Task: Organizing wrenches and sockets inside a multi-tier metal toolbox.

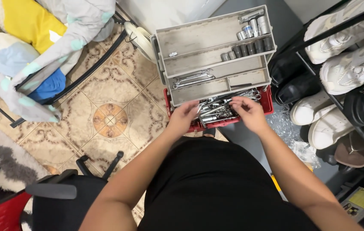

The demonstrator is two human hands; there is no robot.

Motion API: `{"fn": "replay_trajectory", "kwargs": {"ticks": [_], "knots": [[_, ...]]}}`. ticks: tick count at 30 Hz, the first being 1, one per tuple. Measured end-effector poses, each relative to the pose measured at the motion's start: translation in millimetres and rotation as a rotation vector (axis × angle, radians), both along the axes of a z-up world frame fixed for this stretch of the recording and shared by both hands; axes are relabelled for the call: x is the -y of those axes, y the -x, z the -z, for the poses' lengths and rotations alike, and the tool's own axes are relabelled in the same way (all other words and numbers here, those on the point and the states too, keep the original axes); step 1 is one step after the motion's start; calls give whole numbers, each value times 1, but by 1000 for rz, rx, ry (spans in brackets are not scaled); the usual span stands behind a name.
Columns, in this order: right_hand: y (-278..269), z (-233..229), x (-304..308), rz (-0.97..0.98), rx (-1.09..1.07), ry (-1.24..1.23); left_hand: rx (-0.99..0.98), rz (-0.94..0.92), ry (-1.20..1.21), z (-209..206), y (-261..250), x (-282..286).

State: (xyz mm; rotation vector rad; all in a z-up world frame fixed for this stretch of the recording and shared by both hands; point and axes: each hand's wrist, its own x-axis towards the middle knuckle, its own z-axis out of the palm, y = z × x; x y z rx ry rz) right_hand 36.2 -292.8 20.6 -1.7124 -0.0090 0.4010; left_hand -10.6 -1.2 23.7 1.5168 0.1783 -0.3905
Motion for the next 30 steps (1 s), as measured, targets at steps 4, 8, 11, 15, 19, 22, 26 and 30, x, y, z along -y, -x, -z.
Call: {"fn": "replay_trajectory", "kwargs": {"ticks": [4, 8, 11, 15, 19, 22, 26, 30], "knots": [[-19, -47, -29, -63, 85, -79, -200, -65, 729, -14, -36, 25], [-39, -87, -48, -128, 186, -271, -109, -12, 942, -42, -61, 41], [-46, -110, -55, -187, 270, -226, -98, -57, 925, -48, -67, 42], [-45, -132, -64, -302, 521, 95, -163, -149, 753, -36, -66, 43], [-48, -127, -64, -261, 531, 286, -191, -185, 811, -12, -63, 50], [-65, -129, -61, -378, 708, 341, -255, -227, 800, -28, -71, 50], [-132, -110, -45, -316, 790, 470, -132, -241, 568, -30, -100, 53], [-210, -99, -38, -260, 775, 705, 155, -279, 272, -44, -135, 45]]}}
